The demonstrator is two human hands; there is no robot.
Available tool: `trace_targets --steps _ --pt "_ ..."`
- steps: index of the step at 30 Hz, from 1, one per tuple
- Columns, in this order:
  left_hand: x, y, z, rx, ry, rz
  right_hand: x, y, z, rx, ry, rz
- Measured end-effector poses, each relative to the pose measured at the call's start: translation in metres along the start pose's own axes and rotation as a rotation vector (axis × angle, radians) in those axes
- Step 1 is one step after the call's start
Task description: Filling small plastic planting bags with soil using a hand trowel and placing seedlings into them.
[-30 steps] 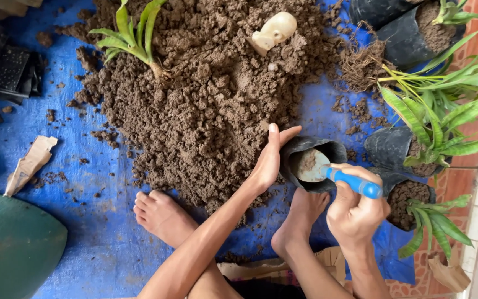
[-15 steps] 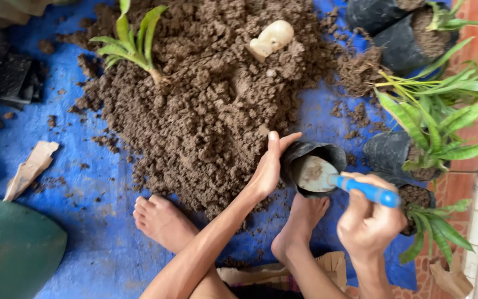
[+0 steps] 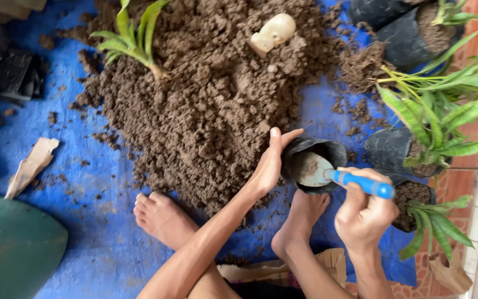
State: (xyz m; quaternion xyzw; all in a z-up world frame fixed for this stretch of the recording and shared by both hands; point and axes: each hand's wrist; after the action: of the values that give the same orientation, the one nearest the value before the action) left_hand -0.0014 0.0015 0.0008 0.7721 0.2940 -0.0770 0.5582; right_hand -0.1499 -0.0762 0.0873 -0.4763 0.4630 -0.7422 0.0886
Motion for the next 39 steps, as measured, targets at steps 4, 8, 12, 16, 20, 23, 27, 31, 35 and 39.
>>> trace_targets --steps 4,8,12,16,20,23,27,31,35,39 --pt "0.0 0.0 -0.001 -0.002 0.002 -0.042 0.004 -0.004 0.002 0.011 -0.025 -0.088" --pt "0.0 0.003 0.0 0.001 0.007 -0.06 0.001 -0.002 0.003 -0.056 -0.043 -0.11" --pt "0.0 0.0 -0.003 0.012 -0.004 -0.03 0.004 -0.011 0.002 -0.029 -0.047 -0.073" --pt "-0.001 0.007 0.002 0.008 -0.007 -0.012 0.007 -0.007 0.006 -0.016 -0.062 -0.106" --pt "0.003 0.004 0.001 0.019 -0.012 -0.029 0.004 -0.006 0.004 -0.022 -0.086 -0.057" --pt "-0.001 0.002 -0.001 -0.001 -0.02 -0.016 0.008 -0.007 0.001 -0.04 -0.031 -0.109" --pt "0.002 0.003 0.0 -0.007 -0.008 -0.027 0.005 -0.008 0.004 -0.046 -0.04 -0.052" --pt "0.002 0.007 -0.005 0.016 -0.024 -0.037 0.005 -0.01 0.002 -0.066 -0.023 -0.106" --pt "0.0 0.007 -0.003 0.049 -0.025 -0.028 0.009 -0.007 -0.001 -0.037 -0.009 -0.083" --pt "0.001 0.011 -0.002 0.071 -0.009 -0.035 0.009 -0.006 0.002 -0.089 -0.046 -0.086"
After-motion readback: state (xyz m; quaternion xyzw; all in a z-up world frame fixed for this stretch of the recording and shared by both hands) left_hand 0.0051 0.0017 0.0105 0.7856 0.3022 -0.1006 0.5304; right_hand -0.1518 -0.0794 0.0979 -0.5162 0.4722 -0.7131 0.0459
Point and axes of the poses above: each hand's wrist, its own z-axis towards the middle knuckle, its own x-axis out of the back of the hand, y = z × x, and after that the axes turned 13 degrees about -y, right-handed
